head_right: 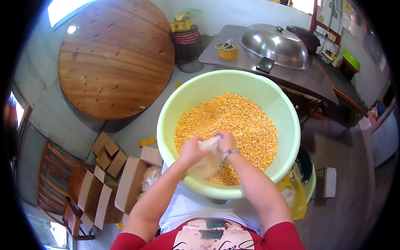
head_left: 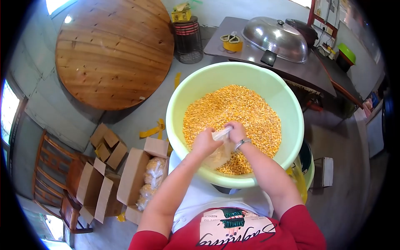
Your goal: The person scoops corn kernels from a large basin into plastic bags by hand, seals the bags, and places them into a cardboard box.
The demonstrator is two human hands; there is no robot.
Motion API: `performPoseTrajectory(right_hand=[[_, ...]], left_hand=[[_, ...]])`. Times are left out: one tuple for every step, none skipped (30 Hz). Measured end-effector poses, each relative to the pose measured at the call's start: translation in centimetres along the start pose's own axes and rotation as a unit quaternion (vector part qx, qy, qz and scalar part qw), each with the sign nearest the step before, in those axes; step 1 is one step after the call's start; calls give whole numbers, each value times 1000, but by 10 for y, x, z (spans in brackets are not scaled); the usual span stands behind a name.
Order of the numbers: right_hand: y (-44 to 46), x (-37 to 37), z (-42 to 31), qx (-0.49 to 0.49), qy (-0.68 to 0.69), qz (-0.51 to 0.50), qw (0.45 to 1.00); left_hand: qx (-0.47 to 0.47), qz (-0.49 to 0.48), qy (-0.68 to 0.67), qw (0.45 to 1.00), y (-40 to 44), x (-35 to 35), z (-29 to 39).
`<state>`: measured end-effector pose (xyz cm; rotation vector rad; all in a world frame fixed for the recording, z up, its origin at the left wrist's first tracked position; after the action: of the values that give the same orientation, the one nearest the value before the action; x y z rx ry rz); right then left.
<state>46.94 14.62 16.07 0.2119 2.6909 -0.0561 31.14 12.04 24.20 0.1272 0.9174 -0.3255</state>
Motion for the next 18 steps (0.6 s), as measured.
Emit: performPoseTrajectory(right_hand=[[3, -5, 4, 1, 23, 27, 999], [5, -10, 7, 2, 46, 54, 997], [6, -16, 4, 2, 68, 81, 994], [4, -22, -1, -22, 54, 87, 994], [2, -29, -5, -26, 19, 95, 995], [1, -35, -7, -31, -15, 103, 994], [0, -40, -8, -36, -50, 111, 992], [0, -43, -6, -22, -84, 103, 991], [-1, -45, -4, -9, -117, 96, 988], [-3, -46, -2, 4, -151, 89, 985], [-4, -43, 4, 27, -190, 50, 980], [-6, -38, 9, 49, -229, 10, 972], [-7, -35, 13, 71, -267, -30, 961], [-6, -38, 7, 16, -202, 33, 979], [-7, -42, -8, -40, -135, 96, 985], [-10, -47, -26, -96, -67, 158, 980], [-15, -52, -49, -185, -75, 184, 962], [-27, -60, -80, -271, -83, 209, 936]], left_hand=[[-15, -38, 73, 996, 1, 2, -3], [-30, -76, 145, 986, 3, 3, -8], [-44, -112, 216, 969, 6, 5, -13], [-41, -110, 223, 968, 10, 4, -17], [-39, -108, 230, 966, 13, 4, -22], [-38, -106, 238, 965, 15, 5, -26], [-49, -103, 232, 966, 17, 6, -29], [-61, -101, 226, 967, 18, 6, -31], [-71, -98, 222, 968, 19, 7, -34], [-88, -85, 198, 973, 21, 7, -37], [-105, -72, 174, 977, 23, 9, -41], [-121, -59, 150, 979, 25, 10, -44], [-125, -75, 151, 978, 26, 13, -45], [-128, -91, 152, 976, 27, 16, -47], [-132, -106, 154, 973, 28, 17, -48], [-127, -108, 163, 972, 29, 17, -48], [-124, -111, 170, 971, 29, 20, -47], [-120, -115, 178, 970, 28, 24, -47]])
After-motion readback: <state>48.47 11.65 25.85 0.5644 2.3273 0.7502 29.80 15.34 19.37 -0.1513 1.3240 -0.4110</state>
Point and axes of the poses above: each hand's wrist, its own y-axis towards the middle knuckle, its own x-axis out of the palm, z = x × y, the point moved 5 cm from there along y, towards the middle knuckle, and after that the axes turned 5 degrees about -z, right-handed, at the moved point
